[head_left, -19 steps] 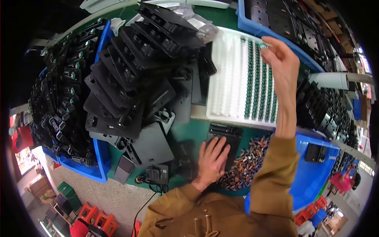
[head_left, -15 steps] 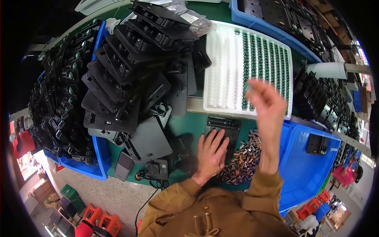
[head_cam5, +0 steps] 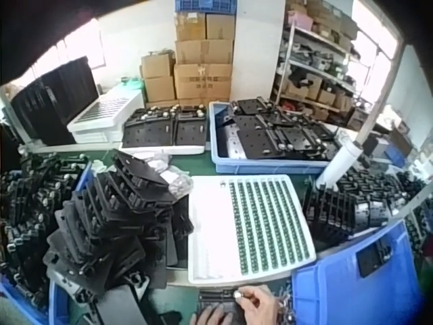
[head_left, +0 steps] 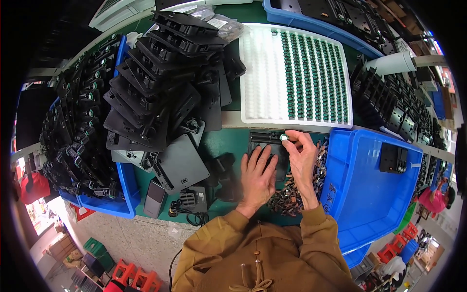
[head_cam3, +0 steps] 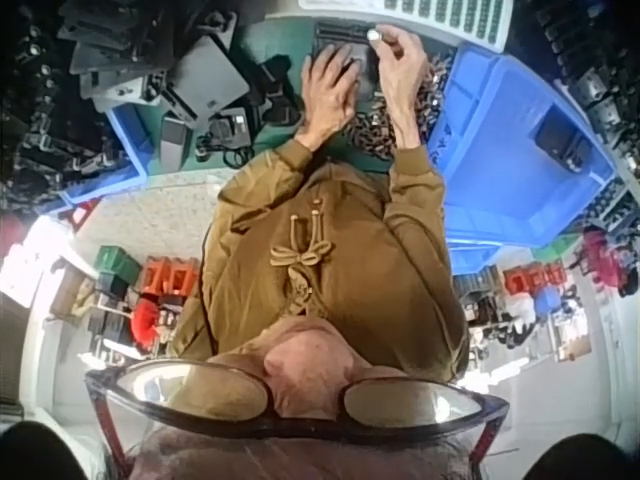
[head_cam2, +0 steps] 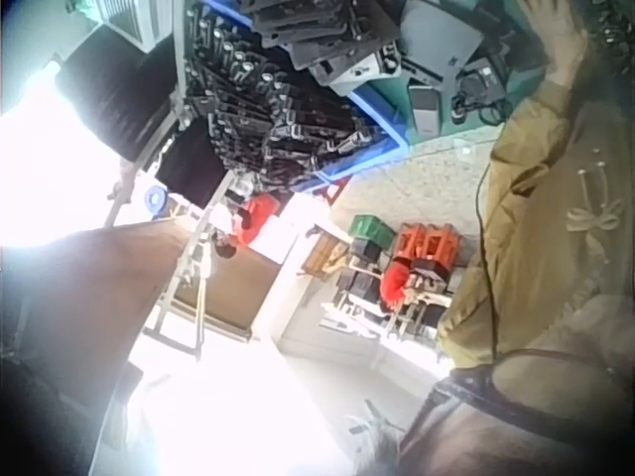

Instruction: The person picks up a black plastic housing from a blue bin, retrieves a green component from a white tray, and inserts it along with a small metal piece into the housing before returning it to the bin.

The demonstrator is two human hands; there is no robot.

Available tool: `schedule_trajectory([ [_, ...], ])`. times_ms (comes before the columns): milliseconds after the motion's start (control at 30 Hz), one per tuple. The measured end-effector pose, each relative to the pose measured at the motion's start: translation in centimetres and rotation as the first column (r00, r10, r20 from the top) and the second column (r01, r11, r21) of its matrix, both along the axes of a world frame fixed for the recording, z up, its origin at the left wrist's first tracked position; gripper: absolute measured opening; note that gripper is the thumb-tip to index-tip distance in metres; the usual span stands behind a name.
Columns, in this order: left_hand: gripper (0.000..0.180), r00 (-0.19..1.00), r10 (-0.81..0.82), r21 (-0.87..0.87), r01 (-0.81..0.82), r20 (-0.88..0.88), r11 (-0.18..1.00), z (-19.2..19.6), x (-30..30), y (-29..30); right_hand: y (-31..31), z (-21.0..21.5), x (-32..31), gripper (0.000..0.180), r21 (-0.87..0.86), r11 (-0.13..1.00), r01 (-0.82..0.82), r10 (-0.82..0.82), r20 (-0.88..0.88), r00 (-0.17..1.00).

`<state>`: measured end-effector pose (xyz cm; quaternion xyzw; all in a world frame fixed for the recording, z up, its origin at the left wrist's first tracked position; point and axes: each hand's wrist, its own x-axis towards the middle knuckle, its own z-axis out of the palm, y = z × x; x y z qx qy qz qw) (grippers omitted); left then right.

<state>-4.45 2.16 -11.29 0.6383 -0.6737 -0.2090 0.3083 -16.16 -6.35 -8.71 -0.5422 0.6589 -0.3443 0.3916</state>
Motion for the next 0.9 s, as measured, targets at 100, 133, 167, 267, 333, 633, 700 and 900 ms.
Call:
schedule_trajectory([
  [100, 0.046, 1.000, 0.005, 0.000, -0.005, 0.002, 1.000, 0.0, 0.1, 0.1, 0.3, -0.2, -0.2, 0.024, -0.011, 1.000, 0.010, -0.011, -0.050, 0.999],
  [133, 0.046, 1.000, 0.007, -0.001, -0.007, 0.001, 1.000, 0.0, 0.0, 0.0, 0.4, -0.2, -0.3, 0.024, -0.036, 0.999, 0.006, -0.009, -0.070, 0.998],
  [167, 0.046, 1.000, 0.007, 0.001, -0.007, 0.000, 1.000, 0.0, 0.0, 0.0, 0.5, -0.3, -0.3, 0.024, -0.061, 0.998, 0.001, -0.007, -0.090, 0.996],
  [267, 0.046, 1.000, 0.009, 0.001, -0.009, -0.007, 1.000, 0.0, -0.1, -0.1, 0.5, -0.5, -0.1, 0.024, -0.088, 0.996, -0.010, -0.003, -0.147, 0.989],
  [333, 0.047, 1.000, 0.012, -0.001, -0.012, -0.003, 1.000, 0.0, 0.0, -0.2, 0.4, 0.2, 0.3, 0.024, -0.080, 0.997, -0.007, -0.005, -0.154, 0.988],
  [633, 0.047, 1.000, 0.018, 0.013, -0.018, -0.004, 1.000, -0.1, 0.0, 0.0, 0.4, -0.3, 0.3, 0.025, -0.148, 0.986, -0.080, 0.047, -0.209, 0.977],
  [700, 0.046, 1.000, 0.018, 0.015, -0.017, -0.008, 1.000, 0.0, -0.1, 0.1, 0.4, -0.1, 0.2, 0.024, -0.146, 0.986, -0.077, 0.043, -0.222, 0.974],
  [900, 0.047, 1.000, 0.019, 0.025, -0.018, -0.004, 1.000, 0.2, -0.1, -0.1, -0.3, 0.9, 0.3, 0.017, -0.093, 0.995, -0.019, -0.002, -0.220, 0.976],
])
